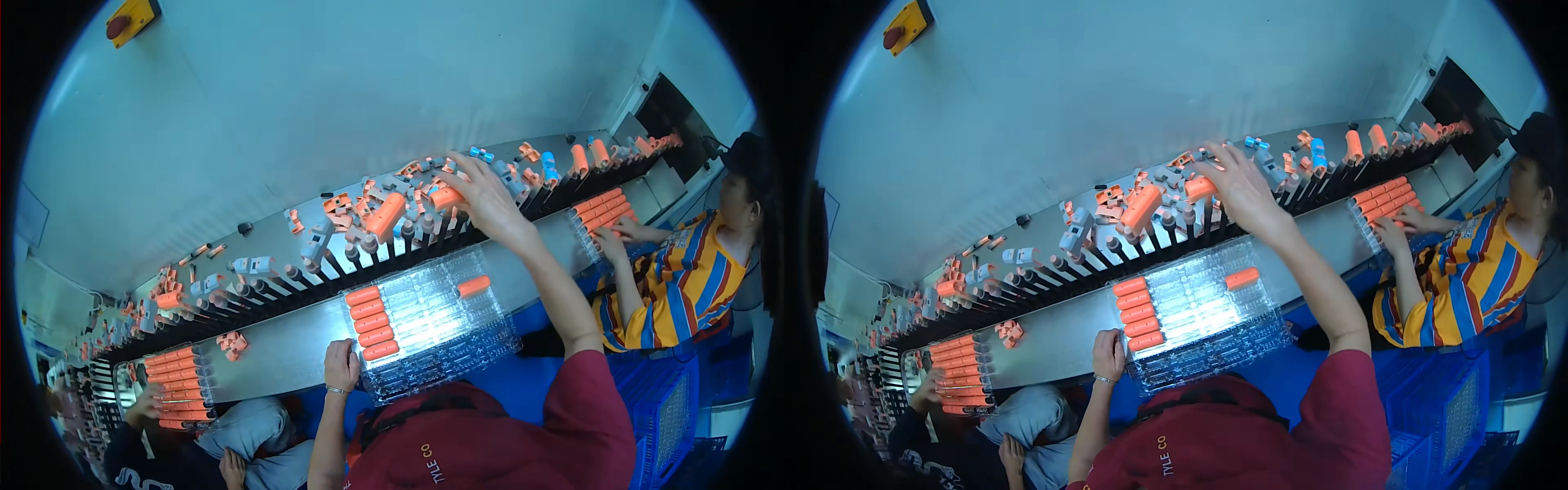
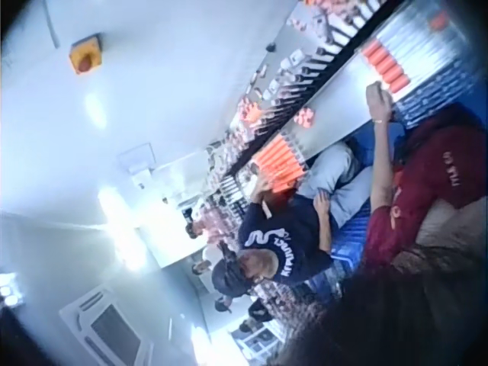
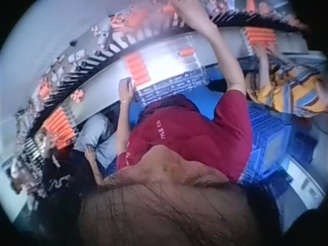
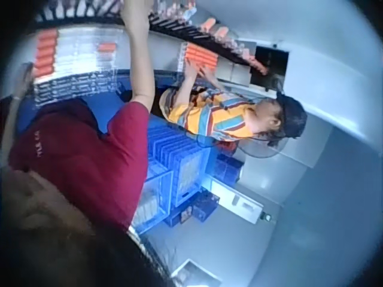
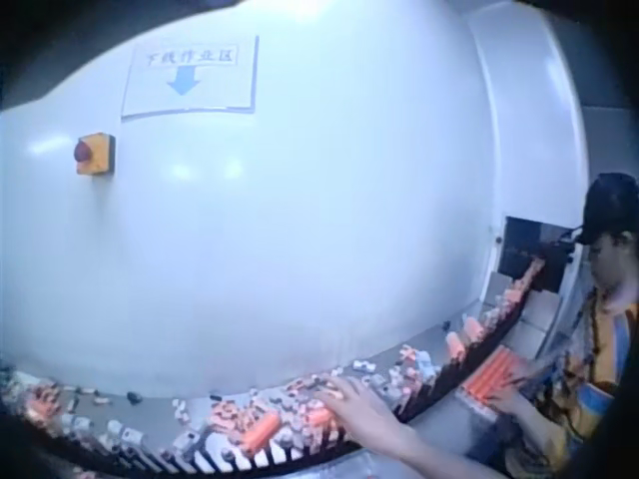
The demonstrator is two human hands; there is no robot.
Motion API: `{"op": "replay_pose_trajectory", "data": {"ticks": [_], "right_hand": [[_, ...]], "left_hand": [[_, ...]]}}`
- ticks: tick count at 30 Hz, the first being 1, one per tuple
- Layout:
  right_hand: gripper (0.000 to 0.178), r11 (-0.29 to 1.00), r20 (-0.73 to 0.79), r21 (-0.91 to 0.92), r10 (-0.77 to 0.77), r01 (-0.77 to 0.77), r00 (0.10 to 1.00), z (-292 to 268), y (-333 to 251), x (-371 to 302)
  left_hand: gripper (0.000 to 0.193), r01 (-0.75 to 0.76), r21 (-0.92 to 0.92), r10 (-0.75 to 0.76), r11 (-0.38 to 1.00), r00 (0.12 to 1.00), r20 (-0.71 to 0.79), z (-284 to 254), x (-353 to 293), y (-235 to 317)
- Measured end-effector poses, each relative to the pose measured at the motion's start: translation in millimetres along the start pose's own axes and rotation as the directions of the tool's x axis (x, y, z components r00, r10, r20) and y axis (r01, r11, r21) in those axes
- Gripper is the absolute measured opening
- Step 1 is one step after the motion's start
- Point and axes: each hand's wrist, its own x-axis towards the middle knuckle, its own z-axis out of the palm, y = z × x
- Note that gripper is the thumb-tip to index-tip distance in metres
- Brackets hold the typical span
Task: The person removes parts from pegs along a conveyor line and places them into a plastic tray by hand, then transfers the filled tray onto a conveyor belt. Next, the person grabs a new plastic tray from a crate and loads parts into it.
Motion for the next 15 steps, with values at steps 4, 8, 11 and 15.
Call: {"op": "replay_pose_trajectory", "data": {"ticks": [4,8,11,15], "right_hand": [[0.038,0.947,-0.270,0.080,0.320,-0.310,0.908,-19,-23,-26],[0.055,0.892,0.005,0.220,0.403,-0.395,0.915,-19,-21,-38],[0.068,0.928,0.014,0.266,0.267,-0.261,0.964,-9,-4,-22],[0.072,0.938,0.174,0.287,0.149,-0.195,0.974,-20,-5,-3]], "left_hand": [[0.028,0.001,0.010,-0.001,1.000,1.000,-0.021,19,7,20],[0.027,-0.034,0.017,0.034,0.999,0.999,-0.016,37,18,45],[0.026,-0.030,0.025,0.031,0.999,0.999,-0.015,50,25,64],[0.026,-0.038,0.024,0.039,0.999,0.999,-0.029,77,34,90]]}}
